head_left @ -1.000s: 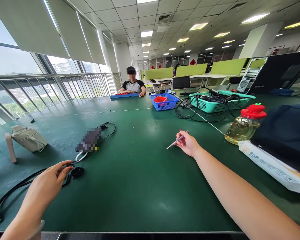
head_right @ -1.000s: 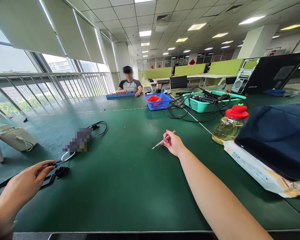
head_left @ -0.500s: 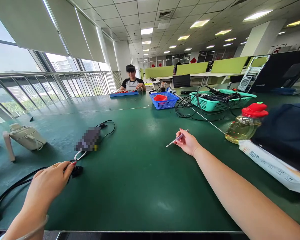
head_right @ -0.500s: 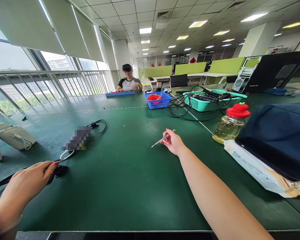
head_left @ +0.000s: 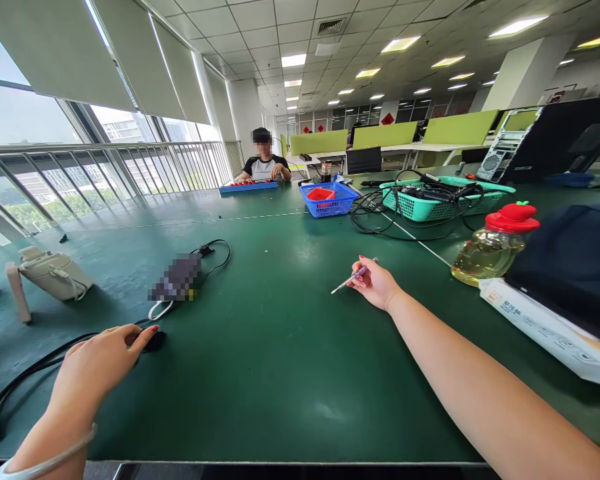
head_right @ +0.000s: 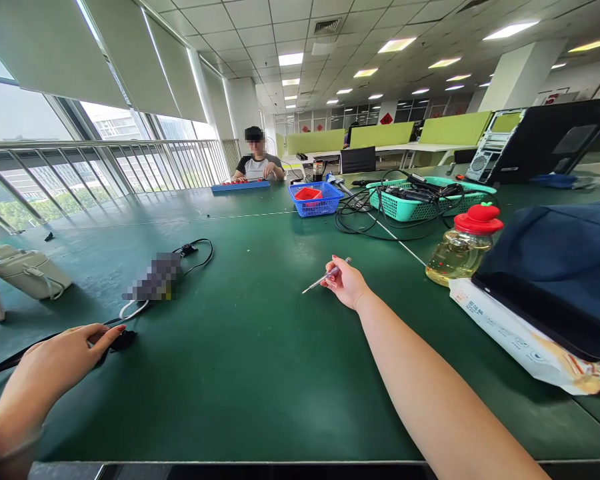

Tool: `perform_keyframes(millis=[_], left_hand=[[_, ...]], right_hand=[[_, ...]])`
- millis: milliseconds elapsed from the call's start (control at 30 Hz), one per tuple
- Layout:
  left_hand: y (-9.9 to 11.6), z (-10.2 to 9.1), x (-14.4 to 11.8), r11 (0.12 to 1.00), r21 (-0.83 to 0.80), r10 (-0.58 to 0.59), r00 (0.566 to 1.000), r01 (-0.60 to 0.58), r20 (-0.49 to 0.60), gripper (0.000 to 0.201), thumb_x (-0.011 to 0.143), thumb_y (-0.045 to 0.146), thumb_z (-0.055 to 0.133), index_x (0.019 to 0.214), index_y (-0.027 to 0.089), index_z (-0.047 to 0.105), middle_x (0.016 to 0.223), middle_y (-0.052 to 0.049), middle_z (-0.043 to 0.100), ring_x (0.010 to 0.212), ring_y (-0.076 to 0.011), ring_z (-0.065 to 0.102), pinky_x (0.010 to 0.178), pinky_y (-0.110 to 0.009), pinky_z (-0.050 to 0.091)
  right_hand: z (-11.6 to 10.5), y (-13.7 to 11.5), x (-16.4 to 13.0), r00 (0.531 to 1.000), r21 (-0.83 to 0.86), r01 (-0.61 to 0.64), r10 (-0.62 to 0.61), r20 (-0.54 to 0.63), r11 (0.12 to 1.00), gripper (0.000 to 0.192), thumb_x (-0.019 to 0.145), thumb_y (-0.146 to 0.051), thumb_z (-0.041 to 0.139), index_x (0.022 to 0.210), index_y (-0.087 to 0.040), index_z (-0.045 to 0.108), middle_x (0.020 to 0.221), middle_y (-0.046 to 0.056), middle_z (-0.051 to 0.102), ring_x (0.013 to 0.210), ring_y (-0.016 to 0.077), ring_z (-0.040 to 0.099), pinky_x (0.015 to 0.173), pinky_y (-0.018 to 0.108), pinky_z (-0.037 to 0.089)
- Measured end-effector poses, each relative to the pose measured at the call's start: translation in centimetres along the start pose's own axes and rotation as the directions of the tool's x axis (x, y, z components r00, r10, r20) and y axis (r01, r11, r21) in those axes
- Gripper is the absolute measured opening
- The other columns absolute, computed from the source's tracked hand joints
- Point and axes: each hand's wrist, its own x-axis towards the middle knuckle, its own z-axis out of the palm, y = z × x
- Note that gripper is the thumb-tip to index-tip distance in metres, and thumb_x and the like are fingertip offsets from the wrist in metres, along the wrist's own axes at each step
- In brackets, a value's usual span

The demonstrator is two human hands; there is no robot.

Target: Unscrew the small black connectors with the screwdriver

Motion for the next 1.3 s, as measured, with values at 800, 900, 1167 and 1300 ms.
perform_keyframes(millis=[800, 900, 1167, 1300], left_hand=[[-0.7, 0.1, 2.2, 0.999, -0.026, 0.031, 0.996, -0.029, 0.08, 0.056, 0.086, 0.059, 0.045, 0.121, 0.022, 0.067, 0.103, -0.01, 0.075, 0.097, -0.0306, 0.066, 0.079, -0.034, 0.046], [-0.2, 0.0, 2.2, 0.998, -0.004, 0.057, 0.996, -0.057, 0.074, 0.055, 0.088, 0.055, 0.044, 0.125, 0.02, 0.066, 0.101, -0.012, 0.075, 0.095, -0.0308, 0.067, 0.08, -0.036, 0.047], [0.6, -0.7, 2.2, 0.999, -0.008, 0.053, 0.996, -0.052, 0.074, 0.053, 0.091, 0.048, 0.039, 0.129, 0.02, 0.064, 0.096, -0.014, 0.076, 0.088, -0.0306, 0.07, 0.077, -0.037, 0.05], [0.5, -0.6, 2.3, 0.999, -0.002, 0.043, 0.993, -0.043, 0.109, 0.054, 0.094, 0.045, 0.035, 0.135, 0.019, 0.058, 0.108, -0.015, 0.074, 0.096, -0.0315, 0.069, 0.081, -0.038, 0.05]], right_hand=[[-0.3, 0.1, 0.3, 0.999, 0.011, -0.004, 0.003, 0.032, 1.0, 0.037, 0.076, -0.05, 0.073, 0.059, -0.022, 0.056, 0.043, -0.005, 0.041, 0.044, 0.0109, 0.036, 0.067, 0.032, 0.049], [-0.2, 0.0, 0.2, 0.999, 0.008, -0.003, 0.003, 0.035, 1.0, 0.037, 0.077, -0.05, 0.072, 0.059, -0.022, 0.055, 0.043, -0.005, 0.041, 0.044, 0.0106, 0.035, 0.068, 0.033, 0.049], [-0.1, -0.1, 0.1, 0.999, 0.007, -0.004, 0.004, 0.036, 1.0, 0.037, 0.079, -0.049, 0.071, 0.059, -0.021, 0.056, 0.044, -0.005, 0.041, 0.044, 0.0101, 0.036, 0.069, 0.032, 0.049], [-0.1, -0.1, 0.1, 1.0, 0.015, -0.012, 0.011, 0.028, 1.0, 0.035, 0.08, -0.047, 0.069, 0.059, -0.021, 0.057, 0.044, -0.005, 0.042, 0.044, 0.01, 0.036, 0.068, 0.032, 0.049]])
